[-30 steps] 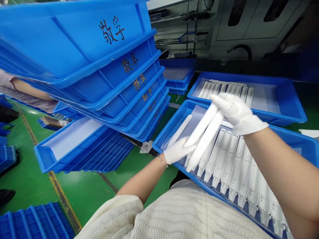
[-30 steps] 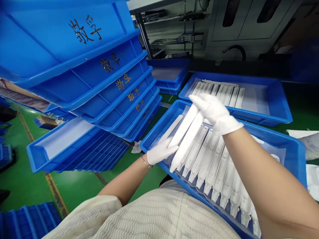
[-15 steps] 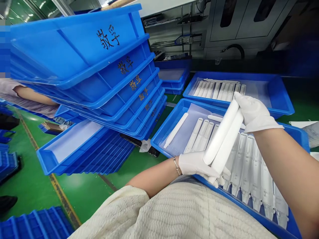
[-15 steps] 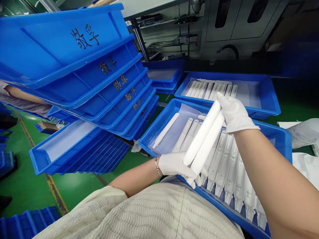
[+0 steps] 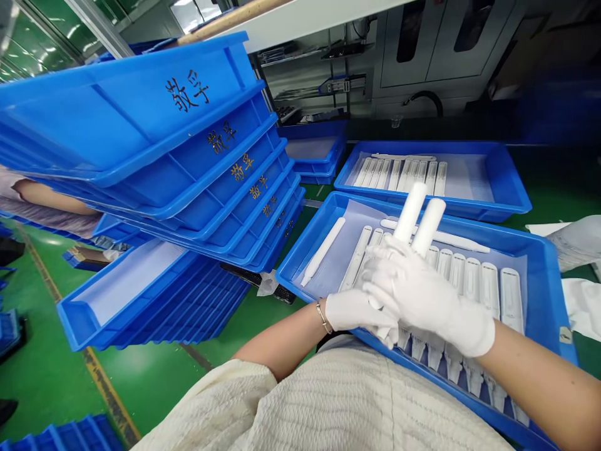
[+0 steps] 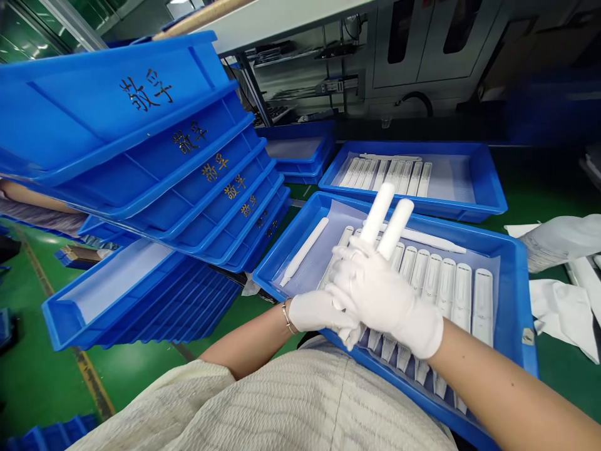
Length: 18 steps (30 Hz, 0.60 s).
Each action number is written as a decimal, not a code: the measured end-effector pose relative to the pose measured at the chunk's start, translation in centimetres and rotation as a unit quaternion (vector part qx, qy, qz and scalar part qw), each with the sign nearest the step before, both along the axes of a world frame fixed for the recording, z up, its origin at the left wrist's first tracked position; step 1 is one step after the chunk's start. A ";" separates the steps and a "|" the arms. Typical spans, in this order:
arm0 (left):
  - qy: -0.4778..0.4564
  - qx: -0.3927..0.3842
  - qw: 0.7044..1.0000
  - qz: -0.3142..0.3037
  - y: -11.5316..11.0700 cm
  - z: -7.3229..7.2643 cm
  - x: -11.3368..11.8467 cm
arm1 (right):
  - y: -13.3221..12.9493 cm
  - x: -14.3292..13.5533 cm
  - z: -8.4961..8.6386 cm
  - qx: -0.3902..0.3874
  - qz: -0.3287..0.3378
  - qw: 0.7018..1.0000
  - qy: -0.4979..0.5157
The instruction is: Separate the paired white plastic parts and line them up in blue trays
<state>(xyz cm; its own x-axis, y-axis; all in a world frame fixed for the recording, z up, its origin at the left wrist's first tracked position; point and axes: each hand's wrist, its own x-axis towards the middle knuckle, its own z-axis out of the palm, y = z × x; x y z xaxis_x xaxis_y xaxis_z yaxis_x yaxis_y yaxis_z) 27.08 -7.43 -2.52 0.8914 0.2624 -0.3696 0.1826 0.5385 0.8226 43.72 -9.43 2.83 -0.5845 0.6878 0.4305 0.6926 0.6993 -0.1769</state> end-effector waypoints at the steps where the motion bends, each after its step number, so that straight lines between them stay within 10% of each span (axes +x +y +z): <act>1: -0.014 -0.007 0.999 -0.028 -0.1 0.0 -0.1 | 0.7 1.1 0.1 0.016 -0.013 1.000 -0.016; 11: -0.056 -0.056 0.980 -0.180 -0.1 -0.7 -0.9 | 8.4 17.5 -1.1 -0.003 -0.353 0.933 0.071; 18: -0.068 -0.061 0.990 -0.109 0.2 -1.3 -1.0 | 4.5 15.3 -4.1 -0.153 -0.393 0.825 0.376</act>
<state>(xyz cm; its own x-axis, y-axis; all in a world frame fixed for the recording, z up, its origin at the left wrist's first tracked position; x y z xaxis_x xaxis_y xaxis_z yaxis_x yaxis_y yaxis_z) 26.07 -7.23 -3.84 0.9653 0.0189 -0.2603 0.1982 0.5959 0.7782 59.06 -4.96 -1.26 0.4480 0.8704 0.2041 0.5244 -0.0709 -0.8485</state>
